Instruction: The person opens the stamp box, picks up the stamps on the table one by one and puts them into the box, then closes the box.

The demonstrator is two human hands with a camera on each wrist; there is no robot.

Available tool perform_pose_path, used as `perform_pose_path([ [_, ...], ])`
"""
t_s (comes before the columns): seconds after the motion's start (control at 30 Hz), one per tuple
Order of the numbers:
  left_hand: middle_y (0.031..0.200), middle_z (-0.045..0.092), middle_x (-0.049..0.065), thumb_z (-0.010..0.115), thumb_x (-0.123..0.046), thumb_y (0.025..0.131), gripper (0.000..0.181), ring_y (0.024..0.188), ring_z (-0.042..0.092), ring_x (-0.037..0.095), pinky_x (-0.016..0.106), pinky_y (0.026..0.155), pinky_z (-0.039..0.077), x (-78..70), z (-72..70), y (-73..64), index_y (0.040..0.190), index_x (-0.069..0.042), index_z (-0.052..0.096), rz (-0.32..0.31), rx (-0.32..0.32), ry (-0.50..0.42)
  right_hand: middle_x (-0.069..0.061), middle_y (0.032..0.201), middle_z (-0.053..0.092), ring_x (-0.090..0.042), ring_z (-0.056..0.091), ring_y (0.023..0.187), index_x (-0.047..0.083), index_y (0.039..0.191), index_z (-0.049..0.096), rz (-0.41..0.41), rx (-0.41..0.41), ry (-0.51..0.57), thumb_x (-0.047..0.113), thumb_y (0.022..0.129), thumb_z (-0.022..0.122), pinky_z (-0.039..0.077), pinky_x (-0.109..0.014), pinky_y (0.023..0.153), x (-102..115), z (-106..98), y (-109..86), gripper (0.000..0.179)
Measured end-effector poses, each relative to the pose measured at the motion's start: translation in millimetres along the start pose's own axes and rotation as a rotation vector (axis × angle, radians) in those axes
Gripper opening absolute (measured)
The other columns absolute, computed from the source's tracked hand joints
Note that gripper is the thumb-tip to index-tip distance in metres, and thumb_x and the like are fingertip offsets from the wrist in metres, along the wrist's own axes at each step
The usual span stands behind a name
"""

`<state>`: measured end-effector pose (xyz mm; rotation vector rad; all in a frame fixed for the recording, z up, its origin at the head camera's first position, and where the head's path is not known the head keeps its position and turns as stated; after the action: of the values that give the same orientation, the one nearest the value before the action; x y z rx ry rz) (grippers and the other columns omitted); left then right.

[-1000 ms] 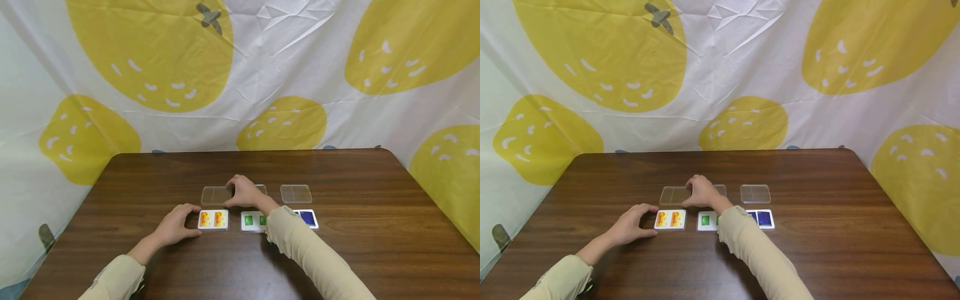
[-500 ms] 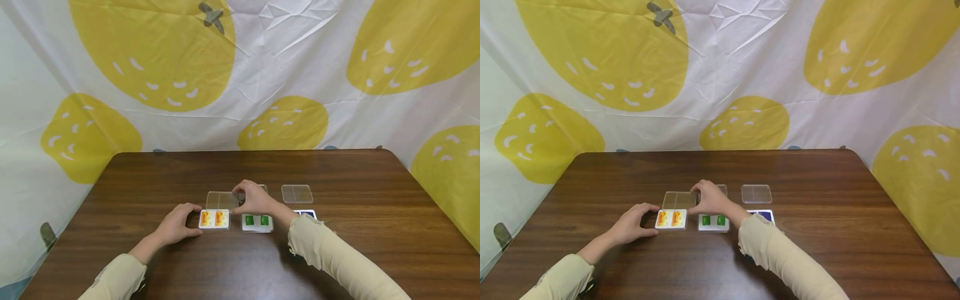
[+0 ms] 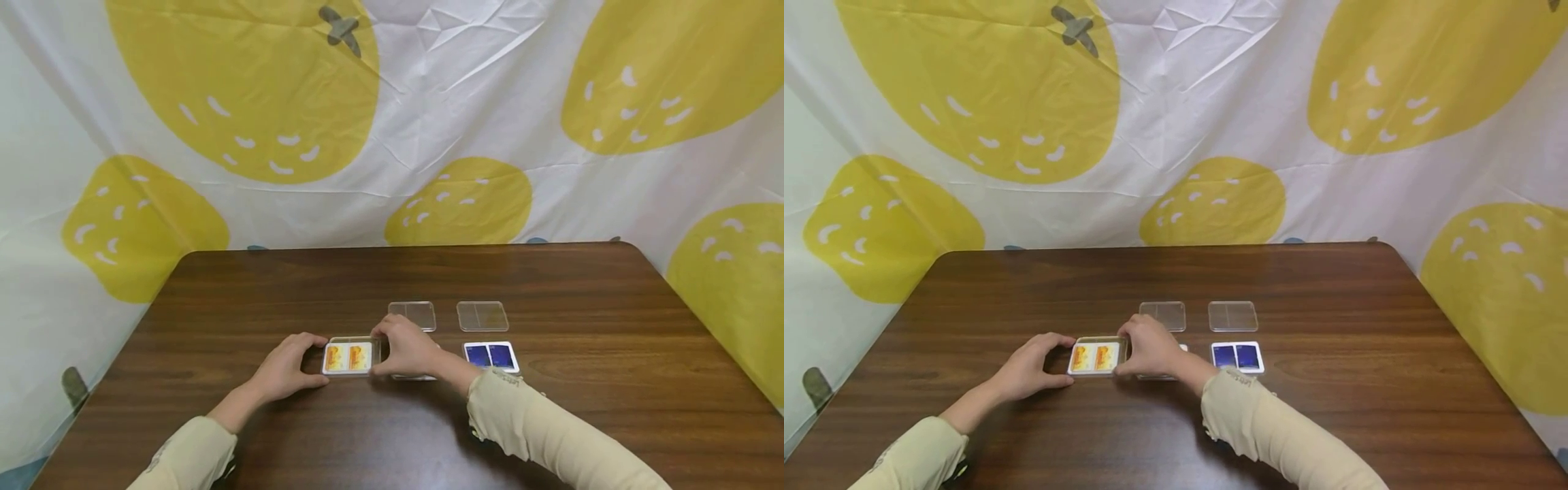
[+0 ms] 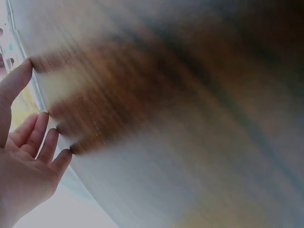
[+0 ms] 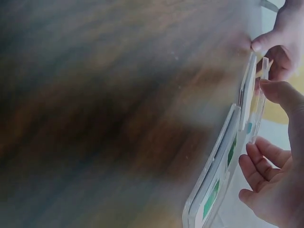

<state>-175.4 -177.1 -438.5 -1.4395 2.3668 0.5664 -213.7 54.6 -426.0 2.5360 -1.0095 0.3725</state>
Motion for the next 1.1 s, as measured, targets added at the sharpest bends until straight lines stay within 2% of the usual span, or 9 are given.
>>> perform_pose_path([
  [0.47, 0.109, 0.058, 0.007, 0.079, -0.024, 0.067, 0.053, 0.106, 0.051, 0.027, 0.044, 0.089, 0.041, -0.7, -0.7, 0.4, 0.110, -0.003, 0.057, -0.007, -0.001, 0.002, -0.002, 0.091, 0.059, -0.016, 0.052, 0.085, 0.004, 0.097, 0.065, 0.055, 0.054, -0.025, 0.038, 0.057, 0.079, 0.044, -0.028, 0.077, 5, 8, 3.7, 0.054],
  [1.1, 0.110, 0.058, 0.008, 0.079, -0.026, 0.067, 0.056, 0.106, 0.051, 0.028, 0.044, 0.090, 0.041, 0.3, -0.9, 1.8, 0.112, -0.002, 0.056, -0.014, 0.012, -0.005, -0.001, 0.091, 0.059, -0.015, 0.052, 0.085, 0.006, 0.097, 0.066, 0.059, 0.065, -0.050, 0.040, 0.058, 0.078, 0.043, -0.027, 0.077, 6, 11, 6.5, 0.054],
])
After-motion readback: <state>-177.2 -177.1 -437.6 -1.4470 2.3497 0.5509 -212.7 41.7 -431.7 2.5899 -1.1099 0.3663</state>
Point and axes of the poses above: each hand's wrist, its own y-axis towards the middle knuckle, its own z-axis out of the palm, x = y × z, the point moved 1 cm from there along y, towards the middle knuckle
